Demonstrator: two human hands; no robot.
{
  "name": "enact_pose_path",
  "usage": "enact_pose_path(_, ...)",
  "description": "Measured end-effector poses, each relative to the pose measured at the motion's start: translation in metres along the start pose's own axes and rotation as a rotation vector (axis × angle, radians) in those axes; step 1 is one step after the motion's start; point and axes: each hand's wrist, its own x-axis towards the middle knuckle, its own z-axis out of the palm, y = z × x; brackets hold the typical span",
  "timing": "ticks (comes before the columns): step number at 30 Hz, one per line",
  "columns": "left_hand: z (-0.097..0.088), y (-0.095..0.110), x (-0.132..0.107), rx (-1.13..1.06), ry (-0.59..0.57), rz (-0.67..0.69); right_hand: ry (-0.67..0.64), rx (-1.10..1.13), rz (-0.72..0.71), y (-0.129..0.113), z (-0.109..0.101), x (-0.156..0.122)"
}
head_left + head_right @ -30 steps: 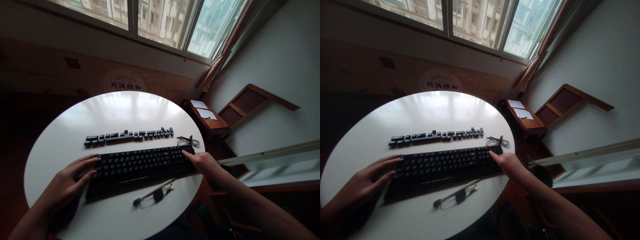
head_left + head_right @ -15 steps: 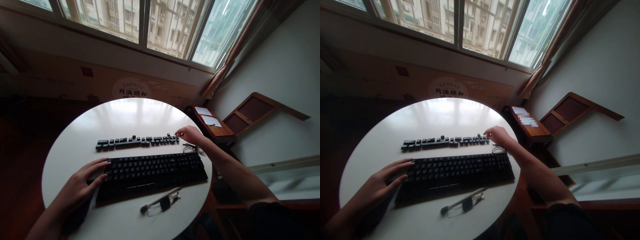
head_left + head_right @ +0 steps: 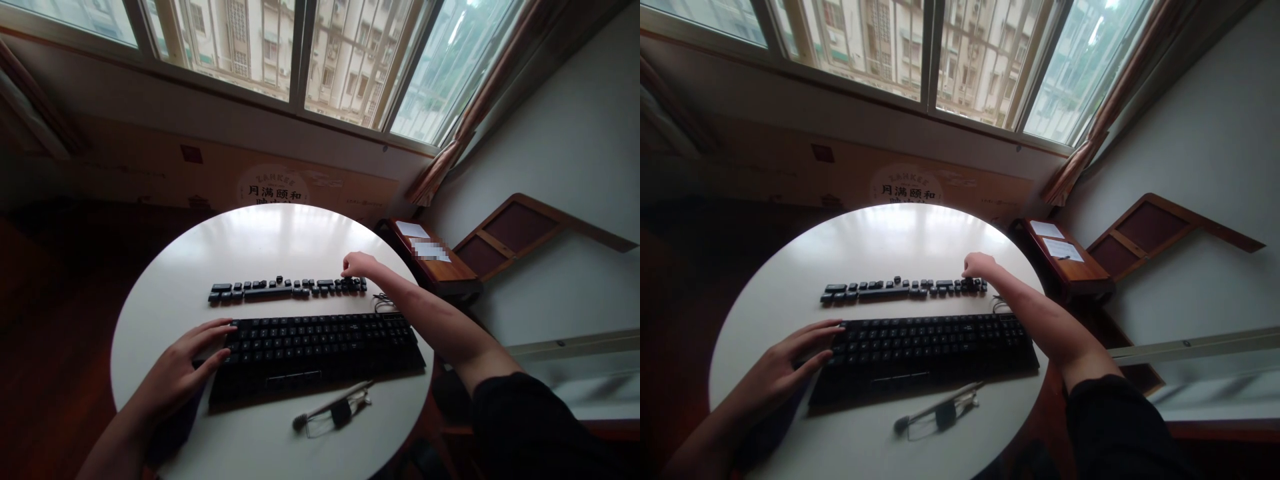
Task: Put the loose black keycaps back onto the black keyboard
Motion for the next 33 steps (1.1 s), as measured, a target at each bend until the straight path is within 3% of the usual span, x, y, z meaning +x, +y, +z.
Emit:
enact_pose_path(8,-0.002,0.006,0.002,0.014,-0.003,-0.005,0.118,0.225,-0.055,0.000,-0.007,-0.003)
enact_pose_path(13,-0.004,0.007,0.003,0.005,0.007,-0.006,0.227,0.479,-0.153,0.045,-0.014,-0.052)
enact_pose_path(16,-0.005,0.004,0.005,0.020,-0.033,-0.002,0.245,0.640,-0.149,0.086,0.003,-0.101)
enact_pose_path(19,-0.005,0.000,0.007,0.031,-0.032,-0.010,0.221,0.909,-0.080,0.121,0.037,-0.150)
enact_pose_path(23,-0.005,-0.006,0.008,0.060,-0.054,-0.015,0.181,1.031,0.052,0.143,0.082,-0.193)
enact_pose_path(27,-0.003,-0.012,0.007,0.074,-0.032,-0.027,0.166,1.008,0.092,0.142,0.102,-0.208)
enact_pose_path(33,-0.005,-0.007,0.008,0.073,-0.022,-0.033,0.247,0.799,-0.072,0.143,0.110,-0.204)
